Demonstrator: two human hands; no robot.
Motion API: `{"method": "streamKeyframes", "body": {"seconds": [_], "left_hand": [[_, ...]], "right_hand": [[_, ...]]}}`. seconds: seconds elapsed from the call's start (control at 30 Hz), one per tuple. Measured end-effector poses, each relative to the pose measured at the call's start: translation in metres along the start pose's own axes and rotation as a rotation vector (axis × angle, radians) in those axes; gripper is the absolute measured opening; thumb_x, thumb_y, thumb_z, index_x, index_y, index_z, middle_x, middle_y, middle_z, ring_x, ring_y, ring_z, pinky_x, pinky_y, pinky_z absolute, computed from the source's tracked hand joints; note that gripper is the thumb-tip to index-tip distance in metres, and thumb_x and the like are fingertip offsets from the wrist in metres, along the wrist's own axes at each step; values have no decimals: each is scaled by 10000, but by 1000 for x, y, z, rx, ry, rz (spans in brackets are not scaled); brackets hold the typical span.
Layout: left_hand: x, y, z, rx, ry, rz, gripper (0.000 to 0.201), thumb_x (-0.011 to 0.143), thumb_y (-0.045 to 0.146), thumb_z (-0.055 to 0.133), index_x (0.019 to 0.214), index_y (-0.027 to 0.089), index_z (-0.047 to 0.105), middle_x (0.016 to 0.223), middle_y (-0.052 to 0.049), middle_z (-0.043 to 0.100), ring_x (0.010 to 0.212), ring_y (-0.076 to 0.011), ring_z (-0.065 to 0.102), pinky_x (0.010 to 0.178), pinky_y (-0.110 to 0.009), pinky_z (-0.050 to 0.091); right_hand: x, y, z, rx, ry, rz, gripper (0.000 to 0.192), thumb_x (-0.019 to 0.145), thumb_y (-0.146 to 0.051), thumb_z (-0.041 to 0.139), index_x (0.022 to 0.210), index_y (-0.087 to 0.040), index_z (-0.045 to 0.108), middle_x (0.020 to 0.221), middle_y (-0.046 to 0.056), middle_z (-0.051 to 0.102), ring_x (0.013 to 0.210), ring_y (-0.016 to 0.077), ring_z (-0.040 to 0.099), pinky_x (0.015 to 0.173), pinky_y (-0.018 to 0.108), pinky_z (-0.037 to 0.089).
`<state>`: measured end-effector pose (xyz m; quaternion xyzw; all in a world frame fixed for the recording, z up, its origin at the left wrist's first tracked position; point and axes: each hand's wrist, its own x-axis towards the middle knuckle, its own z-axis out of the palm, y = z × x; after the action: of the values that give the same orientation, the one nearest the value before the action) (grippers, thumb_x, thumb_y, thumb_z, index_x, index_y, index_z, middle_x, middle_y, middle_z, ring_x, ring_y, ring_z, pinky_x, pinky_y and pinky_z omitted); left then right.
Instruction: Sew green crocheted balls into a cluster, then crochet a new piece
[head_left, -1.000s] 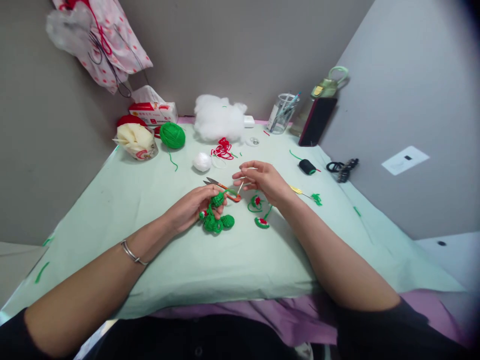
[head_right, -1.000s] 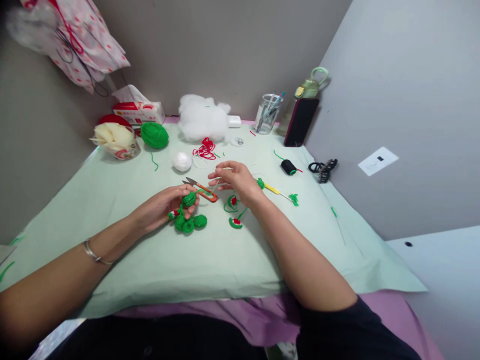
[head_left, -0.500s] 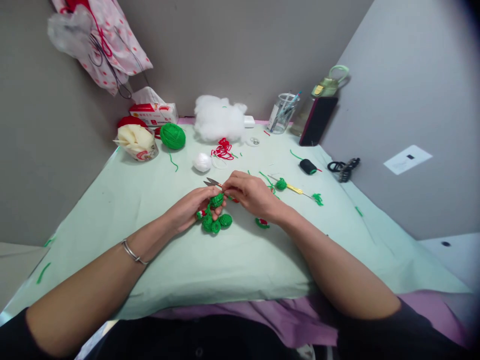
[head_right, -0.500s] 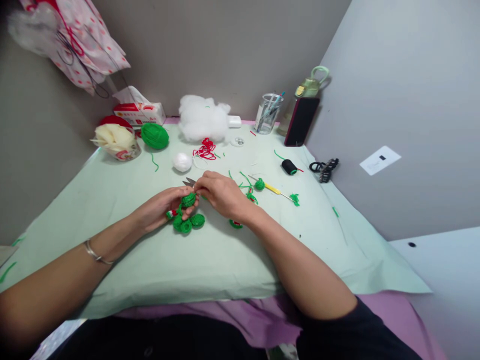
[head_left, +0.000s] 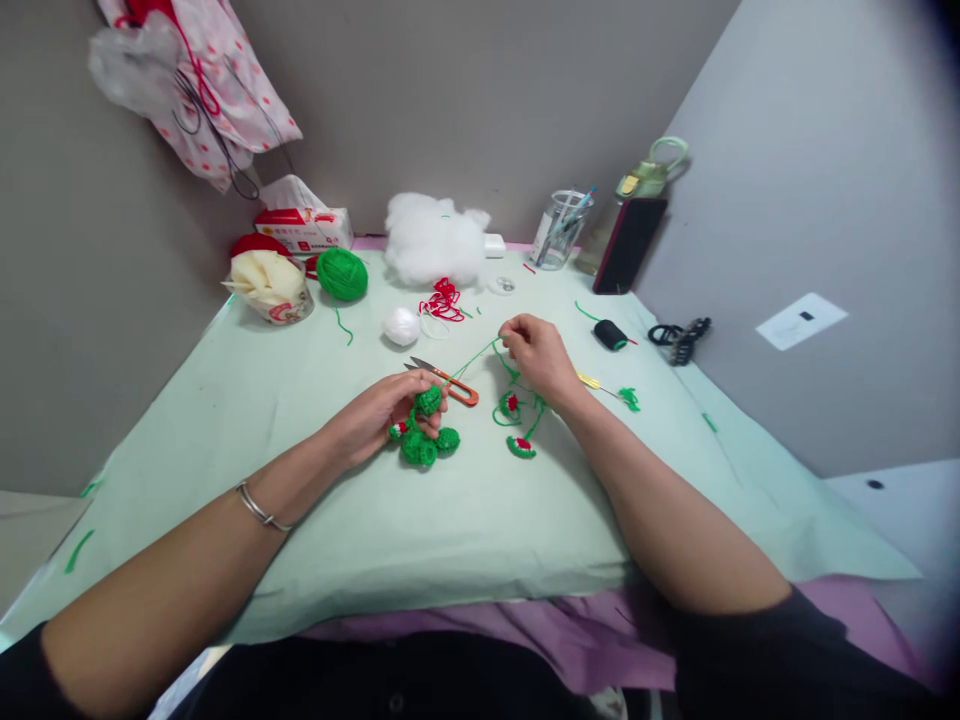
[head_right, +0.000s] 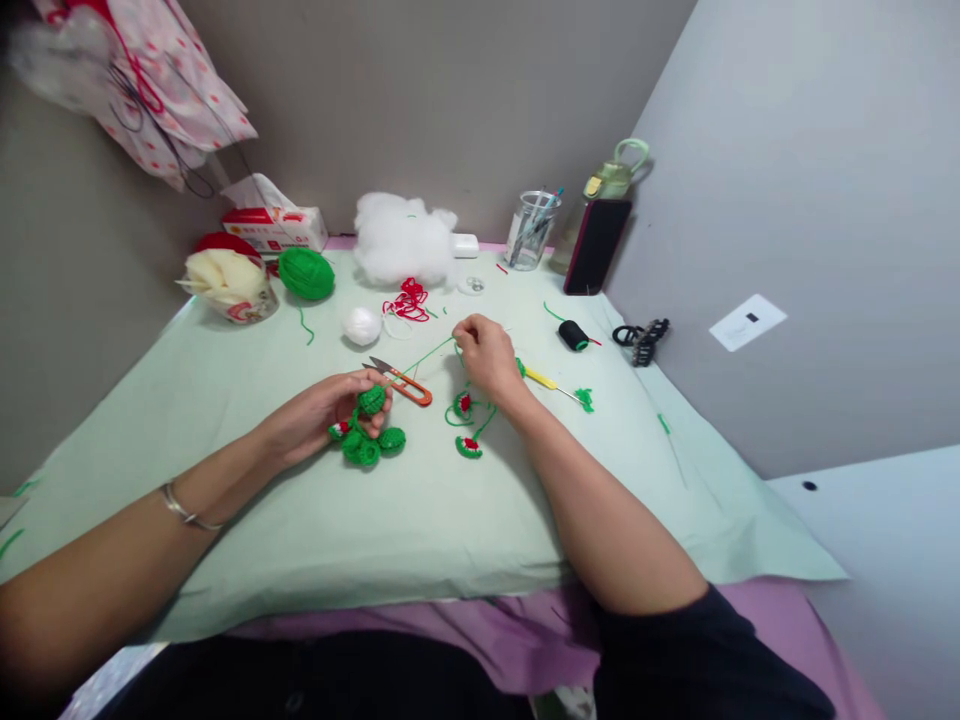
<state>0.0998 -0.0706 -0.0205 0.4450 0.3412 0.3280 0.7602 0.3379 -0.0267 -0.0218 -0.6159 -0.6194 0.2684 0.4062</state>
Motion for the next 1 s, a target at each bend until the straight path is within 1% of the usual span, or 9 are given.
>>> {"method": "streamKeyframes", "body": {"seconds": [0.27,0.37,0.43,0.5,0.6,0.73,0.83,0.9,1.0], "left_hand": [[2,2,-6,-81,6,44,117,862,239,673,917,142,637,859,-82,735,786,-196,725,807,-327,588],[3,2,-8,-77,35,69,112,872,227,675,939,147,633,879,-80,741,834,-199,731,874,-352,587],[4,2,-10,-76,61,83,125,886,215,668,990,163,621,896,-68,747,837,-190,733,881,-353,587],[4,2,-12,-78,81,94,149,900,199,653,1042,177,616,909,-56,751,838,-180,734,867,-337,588],[5,3,-15,-99,97,106,164,907,171,632,1071,175,644,918,-46,752,849,-173,738,856,-313,590],[7,3,-16,-105,127,108,157,895,136,631,1023,126,722,985,-86,764,882,-177,739,874,-299,592],[7,3,-17,-76,164,115,211,909,147,638,1084,119,753,1068,-117,767,929,-185,733,883,-295,586],[6,3,-16,-48,181,137,259,905,160,663,1145,128,753,1139,-127,758,966,-191,724,893,-302,579],[4,5,-15,2,197,170,365,865,180,736,1230,170,737,1250,-122,732,1048,-201,700,889,-292,564]], "right_hand": [[-8,-7,4,-65,-203,-26,173,946,-230,460,850,-198,600,720,-3,662,595,132,547,653,280,390],[-18,-14,6,-187,-398,-121,178,935,-327,584,813,-200,609,738,3,667,672,149,558,651,273,369],[-26,-19,9,-304,-495,-211,157,870,-334,702,870,-199,622,848,19,688,757,165,575,666,270,360],[-34,-22,11,-443,-505,-324,163,874,-283,702,993,-192,638,988,55,686,849,186,584,700,276,360],[-39,-27,11,-620,-503,-440,201,939,-199,564,1117,-172,652,1080,112,659,896,215,589,704,300,344],[-37,-32,3,-750,-511,-387,243,942,-127,454,1008,-156,687,1000,144,686,800,225,583,649,328,288],[-28,-30,-9,-700,-478,-260,282,912,-103,462,1061,-173,691,897,117,707,754,221,567,647,323,286],[-21,-26,-17,-564,-450,-191,351,849,-59,462,1073,-192,697,843,77,695,739,205,558,666,309,315],[-12,-20,-28,-219,-459,-105,356,713,-31,438,882,-182,713,747,36,650,679,171,525,661,295,347]]}}
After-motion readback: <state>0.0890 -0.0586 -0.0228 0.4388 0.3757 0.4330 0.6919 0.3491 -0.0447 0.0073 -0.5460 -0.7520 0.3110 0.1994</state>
